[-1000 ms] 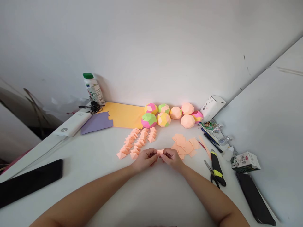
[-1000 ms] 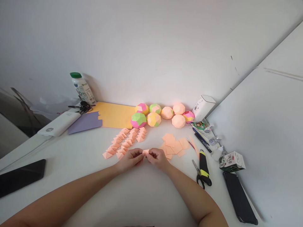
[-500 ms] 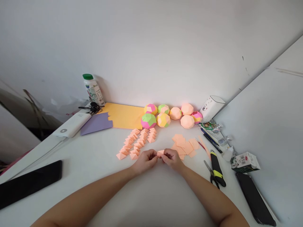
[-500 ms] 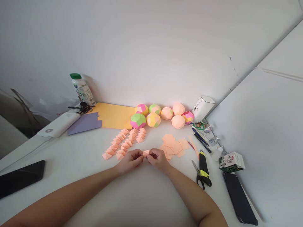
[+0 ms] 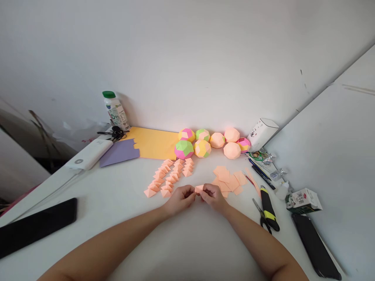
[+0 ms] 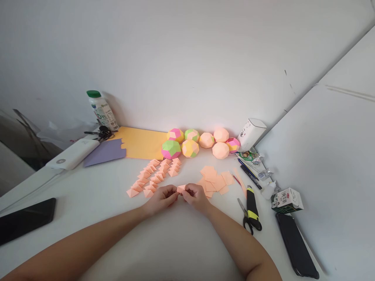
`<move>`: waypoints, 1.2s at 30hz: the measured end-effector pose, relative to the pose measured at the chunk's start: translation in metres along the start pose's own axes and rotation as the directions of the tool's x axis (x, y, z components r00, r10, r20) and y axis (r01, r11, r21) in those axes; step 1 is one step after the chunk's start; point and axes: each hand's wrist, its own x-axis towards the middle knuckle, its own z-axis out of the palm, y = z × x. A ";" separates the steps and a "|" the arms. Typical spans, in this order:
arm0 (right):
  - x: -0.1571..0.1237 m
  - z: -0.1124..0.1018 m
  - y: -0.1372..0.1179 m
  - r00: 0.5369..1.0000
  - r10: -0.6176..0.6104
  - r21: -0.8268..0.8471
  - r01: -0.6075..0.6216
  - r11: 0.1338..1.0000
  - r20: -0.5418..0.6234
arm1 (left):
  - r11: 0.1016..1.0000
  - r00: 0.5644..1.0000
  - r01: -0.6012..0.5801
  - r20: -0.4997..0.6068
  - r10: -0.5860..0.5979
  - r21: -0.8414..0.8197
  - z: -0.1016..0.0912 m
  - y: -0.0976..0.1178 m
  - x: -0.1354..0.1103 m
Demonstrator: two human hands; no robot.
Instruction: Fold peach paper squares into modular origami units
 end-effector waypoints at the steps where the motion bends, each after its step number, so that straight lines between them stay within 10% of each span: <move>1: 0.000 0.000 0.000 1.000 -0.004 -0.006 0.004 1.000 0.005 | 1.000 1.000 0.001 -0.005 -0.001 0.014 0.000 0.000 0.000; 15: -0.002 0.004 0.012 1.000 0.001 -0.114 0.000 0.993 0.005 | 0.985 0.997 -0.077 -0.006 0.079 0.152 0.003 -0.003 0.002; 28: -0.001 -0.001 -0.004 0.999 0.049 0.177 -0.052 0.983 0.024 | 0.993 1.000 0.019 -0.007 -0.020 -0.115 -0.003 -0.006 0.002; 36: -0.001 0.001 0.004 0.995 0.021 0.053 -0.027 0.998 0.102 | 0.995 0.999 0.032 0.019 -0.031 -0.098 -0.001 -0.005 0.003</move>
